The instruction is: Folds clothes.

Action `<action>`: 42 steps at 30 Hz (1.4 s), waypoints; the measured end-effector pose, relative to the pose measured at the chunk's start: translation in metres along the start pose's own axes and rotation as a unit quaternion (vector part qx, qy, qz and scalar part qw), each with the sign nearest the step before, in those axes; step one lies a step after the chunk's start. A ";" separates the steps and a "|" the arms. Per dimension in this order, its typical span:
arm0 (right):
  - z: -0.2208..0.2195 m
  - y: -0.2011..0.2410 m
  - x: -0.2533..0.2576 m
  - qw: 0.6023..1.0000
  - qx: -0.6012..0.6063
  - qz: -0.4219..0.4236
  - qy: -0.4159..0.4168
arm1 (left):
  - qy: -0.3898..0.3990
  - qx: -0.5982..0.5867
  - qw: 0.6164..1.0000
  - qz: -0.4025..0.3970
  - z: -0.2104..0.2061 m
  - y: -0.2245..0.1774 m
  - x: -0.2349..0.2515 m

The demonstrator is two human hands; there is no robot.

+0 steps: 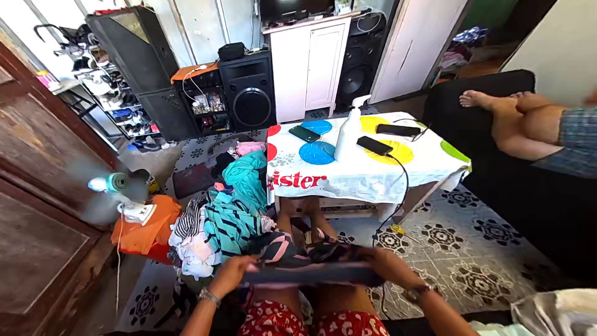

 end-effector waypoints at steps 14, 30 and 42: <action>0.107 0.069 0.007 0.981 -0.072 0.031 -0.180 | -0.225 0.021 0.971 -0.078 0.100 -0.069 -0.047; 0.020 0.200 -0.066 0.871 0.204 0.320 -0.313 | 0.008 -0.469 0.836 -0.284 0.026 -0.200 -0.078; 0.054 0.216 -0.073 0.778 0.512 0.324 -0.169 | -0.267 -0.055 0.939 -0.210 0.060 -0.180 -0.063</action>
Point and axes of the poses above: each hand's wrist, its own x-axis towards the middle knuckle, its own z-axis out of the back of the hand, y = z × x, the point moved 10 cm from there along x, towards the middle knuckle, and after that the axes turned 6 degrees about z, right-handed, at the moved point
